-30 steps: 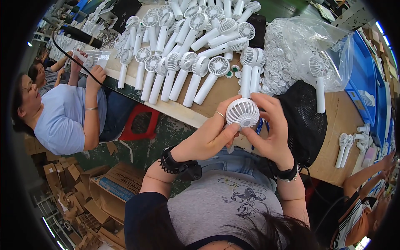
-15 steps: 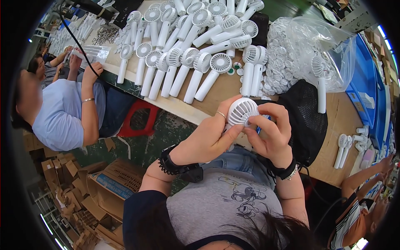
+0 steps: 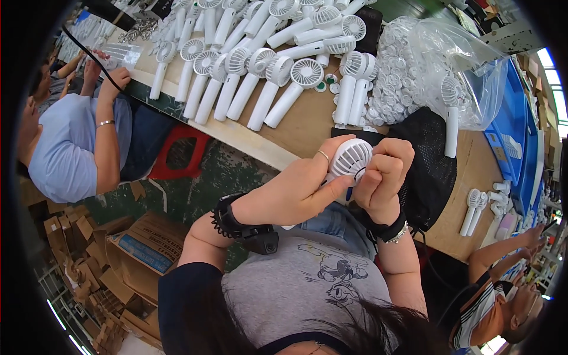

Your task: The person assembles a handheld fan by inserting a small circuit board into the fan head, trimming wires with pliers, and snapping a plastic cover into place. After completing the assembly, they set the fan down and pick up another to repeat the process.

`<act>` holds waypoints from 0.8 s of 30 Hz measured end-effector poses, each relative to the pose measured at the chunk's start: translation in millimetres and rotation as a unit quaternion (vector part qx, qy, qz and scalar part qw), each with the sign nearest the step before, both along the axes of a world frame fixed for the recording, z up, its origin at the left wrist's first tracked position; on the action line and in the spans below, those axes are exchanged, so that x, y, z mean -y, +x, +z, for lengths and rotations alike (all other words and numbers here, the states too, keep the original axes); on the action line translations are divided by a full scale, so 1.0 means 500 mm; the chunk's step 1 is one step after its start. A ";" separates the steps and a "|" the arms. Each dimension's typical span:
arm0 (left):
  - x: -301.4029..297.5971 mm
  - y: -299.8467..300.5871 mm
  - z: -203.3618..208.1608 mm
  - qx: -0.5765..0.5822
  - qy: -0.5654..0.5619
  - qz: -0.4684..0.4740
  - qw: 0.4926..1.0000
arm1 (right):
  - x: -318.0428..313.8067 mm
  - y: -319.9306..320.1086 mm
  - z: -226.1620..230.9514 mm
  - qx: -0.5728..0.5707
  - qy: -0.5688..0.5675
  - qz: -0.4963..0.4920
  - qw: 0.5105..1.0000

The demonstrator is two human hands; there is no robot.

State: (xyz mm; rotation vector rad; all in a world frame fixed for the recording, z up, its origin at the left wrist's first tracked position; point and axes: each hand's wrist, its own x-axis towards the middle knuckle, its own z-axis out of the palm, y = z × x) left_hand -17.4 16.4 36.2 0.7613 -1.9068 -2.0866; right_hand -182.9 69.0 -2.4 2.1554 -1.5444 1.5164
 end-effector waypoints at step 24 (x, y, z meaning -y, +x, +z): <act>-0.012 0.009 0.021 -0.069 -0.176 -0.009 0.982 | -0.020 -0.010 -0.006 0.112 -0.115 0.058 0.985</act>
